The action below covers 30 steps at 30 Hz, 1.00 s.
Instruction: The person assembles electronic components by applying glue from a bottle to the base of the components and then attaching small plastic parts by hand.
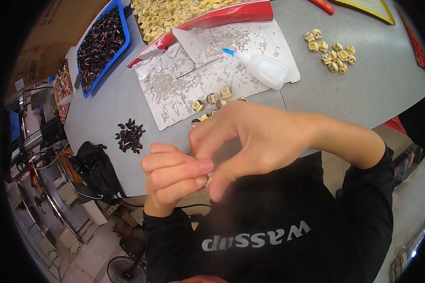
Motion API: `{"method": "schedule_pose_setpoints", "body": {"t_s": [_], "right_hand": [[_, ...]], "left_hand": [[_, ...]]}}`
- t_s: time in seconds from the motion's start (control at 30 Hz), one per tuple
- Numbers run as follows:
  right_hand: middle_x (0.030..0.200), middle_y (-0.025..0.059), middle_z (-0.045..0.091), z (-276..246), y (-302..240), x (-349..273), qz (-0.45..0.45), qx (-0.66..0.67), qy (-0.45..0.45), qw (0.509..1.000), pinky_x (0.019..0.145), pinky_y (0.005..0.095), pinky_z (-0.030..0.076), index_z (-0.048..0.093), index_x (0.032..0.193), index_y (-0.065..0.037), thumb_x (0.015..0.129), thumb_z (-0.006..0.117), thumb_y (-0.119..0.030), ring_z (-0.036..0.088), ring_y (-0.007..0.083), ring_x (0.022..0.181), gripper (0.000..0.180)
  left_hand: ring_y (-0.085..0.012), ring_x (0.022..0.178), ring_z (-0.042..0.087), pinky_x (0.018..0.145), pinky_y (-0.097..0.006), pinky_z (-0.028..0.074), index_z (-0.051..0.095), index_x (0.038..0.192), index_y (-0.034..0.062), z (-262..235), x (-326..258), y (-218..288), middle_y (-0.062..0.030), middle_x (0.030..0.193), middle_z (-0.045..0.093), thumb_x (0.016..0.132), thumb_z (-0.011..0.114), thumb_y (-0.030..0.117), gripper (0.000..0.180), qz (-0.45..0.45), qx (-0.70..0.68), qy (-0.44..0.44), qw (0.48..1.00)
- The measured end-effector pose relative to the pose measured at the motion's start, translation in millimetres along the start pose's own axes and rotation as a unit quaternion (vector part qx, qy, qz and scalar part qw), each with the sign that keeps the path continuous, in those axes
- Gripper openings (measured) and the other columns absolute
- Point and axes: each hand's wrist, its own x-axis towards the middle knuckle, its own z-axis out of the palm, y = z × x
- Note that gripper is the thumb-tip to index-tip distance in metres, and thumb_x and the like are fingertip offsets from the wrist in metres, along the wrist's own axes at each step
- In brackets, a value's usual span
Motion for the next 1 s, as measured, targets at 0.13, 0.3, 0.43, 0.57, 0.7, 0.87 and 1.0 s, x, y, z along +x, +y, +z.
{"method": "schedule_pose_setpoints", "body": {"t_s": [0.13, 0.3, 0.43, 0.57, 0.7, 0.87, 1.0], "right_hand": [[0.077, 0.0069, 0.058, 1.0, -6.3, 1.5, 0.032, 0.034, 0.002, 0.999, 0.068, 0.0297, 0.042, 0.065, 0.078, 0.001, 0.069, 0.08, -0.016, 0.055, 0.0195, 0.075, 0.025], [0.075, 0.0064, 0.058, 0.9, -6.3, 0.5, 0.047, 0.048, 0.001, 0.998, 0.071, 0.0283, 0.042, 0.063, 0.078, 0.003, 0.073, 0.076, -0.014, 0.055, 0.0168, 0.078, 0.023], [0.076, 0.0077, 0.056, 1.1, -3.1, -0.1, 0.011, 0.021, 0.0, 1.0, 0.064, 0.0305, 0.042, 0.065, 0.075, 0.0, 0.065, 0.084, -0.018, 0.054, 0.0215, 0.071, 0.028], [0.076, 0.008, 0.056, 0.2, -2.7, -0.4, 0.009, 0.015, -0.004, 1.0, 0.064, 0.0312, 0.042, 0.064, 0.075, 0.0, 0.065, 0.084, -0.018, 0.053, 0.0222, 0.071, 0.028], [0.077, 0.0086, 0.057, 0.1, -2.6, -0.5, 0.0, 0.006, 0.001, 1.0, 0.064, 0.0319, 0.042, 0.064, 0.074, 0.0, 0.065, 0.084, -0.017, 0.053, 0.0228, 0.072, 0.029], [0.08, 0.0101, 0.058, -1.2, -3.3, -0.1, 0.016, -0.049, 0.055, 0.997, 0.065, 0.0323, 0.042, 0.064, 0.076, 0.002, 0.065, 0.083, -0.025, 0.054, 0.0232, 0.073, 0.035], [0.09, 0.0094, 0.06, -11.9, -14.4, -3.4, -0.118, -0.32, 0.165, 0.926, 0.067, 0.0298, 0.044, 0.065, 0.086, 0.0, 0.071, 0.078, -0.032, 0.056, 0.0204, 0.08, 0.037]], "left_hand": [[-0.0166, 0.084, 0.052, 0.065, -0.027, 0.045, 0.054, 0.091, 0.0129, 9.1, -4.3, -12.8, 0.0003, 0.098, 0.061, 0.071, 0.074, 0.011, 0.028, 0.019, -0.054, 0.042, 0.997], [-0.0167, 0.083, 0.051, 0.065, -0.027, 0.045, 0.054, 0.09, 0.0137, 12.7, -5.6, -14.4, 0.0008, 0.096, 0.062, 0.075, 0.074, 0.016, 0.025, 0.02, -0.062, 0.07, 0.995], [-0.0199, 0.085, 0.058, 0.07, -0.031, 0.045, 0.067, 0.089, 0.0089, 17.7, -11.0, -14.9, -0.0051, 0.104, 0.066, 0.06, 0.08, 0.008, 0.031, 0.027, -0.122, 0.103, 0.987], [-0.0181, 0.082, 0.055, 0.067, -0.029, 0.045, 0.06, 0.09, 0.0113, 13.2, -6.0, -11.4, -0.0025, 0.1, 0.064, 0.067, 0.077, 0.012, 0.029, 0.017, -0.079, 0.086, 0.993], [-0.0173, 0.08, 0.052, 0.064, -0.027, 0.045, 0.053, 0.088, 0.0131, 13.4, -5.3, -7.6, 0.0, 0.095, 0.063, 0.073, 0.075, 0.017, 0.027, 0.01, -0.031, 0.079, 0.996], [-0.0192, 0.074, 0.06, 0.066, -0.029, 0.046, 0.061, 0.084, 0.0073, 17.5, -1.9, -31.1, -0.0031, 0.092, 0.068, 0.057, 0.083, 0.013, 0.035, 0.002, -0.125, 0.15, 0.981], [-0.0203, 0.082, 0.059, 0.072, -0.03, 0.046, 0.059, 0.088, 0.001, 22.5, 0.2, -36.7, -0.0141, 0.09, 0.065, 0.063, 0.076, 0.004, 0.031, -0.087, -0.271, 0.231, 0.93]]}}
